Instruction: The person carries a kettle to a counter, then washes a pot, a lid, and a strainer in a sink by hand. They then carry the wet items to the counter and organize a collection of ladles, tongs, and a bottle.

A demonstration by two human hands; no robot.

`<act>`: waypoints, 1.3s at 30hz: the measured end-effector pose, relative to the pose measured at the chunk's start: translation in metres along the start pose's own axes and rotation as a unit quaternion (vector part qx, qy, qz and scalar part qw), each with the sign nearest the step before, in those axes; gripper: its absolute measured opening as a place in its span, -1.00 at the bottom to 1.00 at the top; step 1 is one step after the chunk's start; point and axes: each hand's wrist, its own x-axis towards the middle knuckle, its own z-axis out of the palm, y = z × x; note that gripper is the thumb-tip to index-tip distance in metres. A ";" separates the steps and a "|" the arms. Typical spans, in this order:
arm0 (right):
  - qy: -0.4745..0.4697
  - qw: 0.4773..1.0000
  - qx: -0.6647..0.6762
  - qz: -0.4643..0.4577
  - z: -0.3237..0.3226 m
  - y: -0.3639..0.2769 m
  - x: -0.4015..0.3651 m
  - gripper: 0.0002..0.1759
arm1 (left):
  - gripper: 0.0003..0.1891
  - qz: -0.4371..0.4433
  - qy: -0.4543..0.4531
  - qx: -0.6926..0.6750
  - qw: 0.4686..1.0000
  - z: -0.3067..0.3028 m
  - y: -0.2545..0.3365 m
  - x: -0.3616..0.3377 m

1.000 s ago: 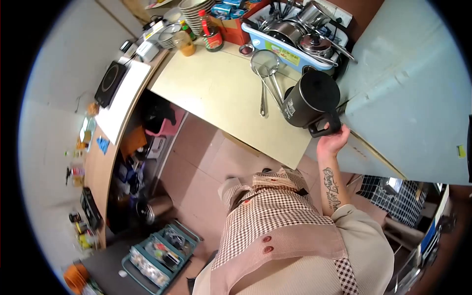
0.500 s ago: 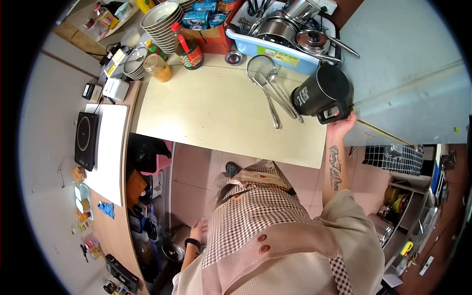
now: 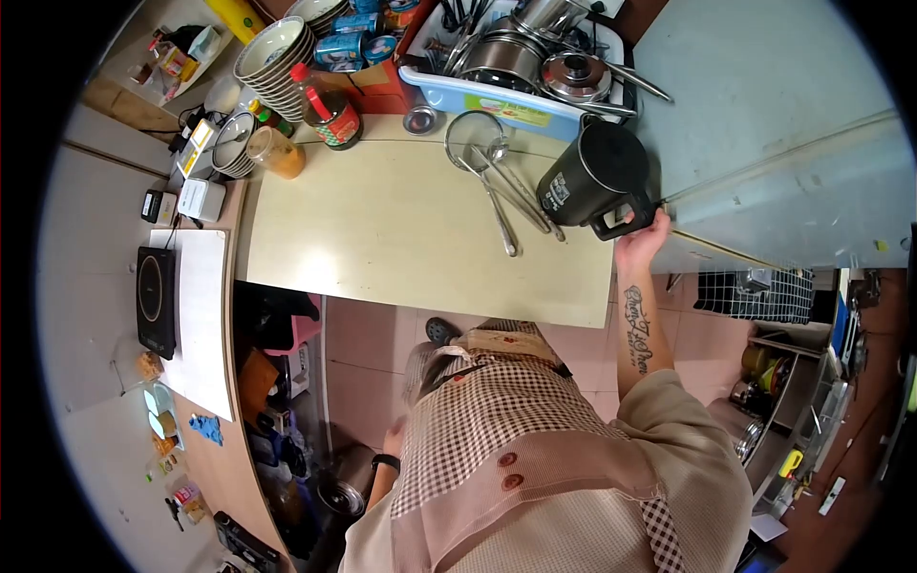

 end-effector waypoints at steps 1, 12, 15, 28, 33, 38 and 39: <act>0.052 0.998 0.010 0.016 0.000 0.002 0.001 -0.70 | -0.53 -0.005 0.014 0.009 1.000 0.007 0.000 -0.002; -0.033 0.980 -0.172 -0.093 -0.027 0.012 0.007 -0.67 | -0.57 0.040 0.001 0.047 0.998 0.010 -0.143 0.064; -0.005 0.962 -0.252 -0.101 -0.034 0.004 -0.011 -0.57 | -0.55 -0.033 0.048 0.152 0.987 -0.001 -0.092 0.077; -0.064 0.887 -0.295 0.348 -0.307 -0.132 -0.381 -0.30 | -0.52 0.285 -0.294 0.455 0.791 0.115 0.124 0.161; 0.034 0.919 -0.287 0.268 -0.439 -0.139 -0.419 -0.31 | -0.46 -0.073 -0.494 0.212 0.840 0.275 0.113 0.206; 0.210 0.924 -0.116 0.299 -0.544 -0.226 -0.424 -0.29 | -0.38 0.097 -0.517 0.442 0.727 0.492 0.137 0.160; 0.223 0.919 -0.081 0.316 -0.563 -0.239 -0.420 -0.29 | -0.38 0.109 -0.512 0.461 0.717 0.535 0.147 0.137</act>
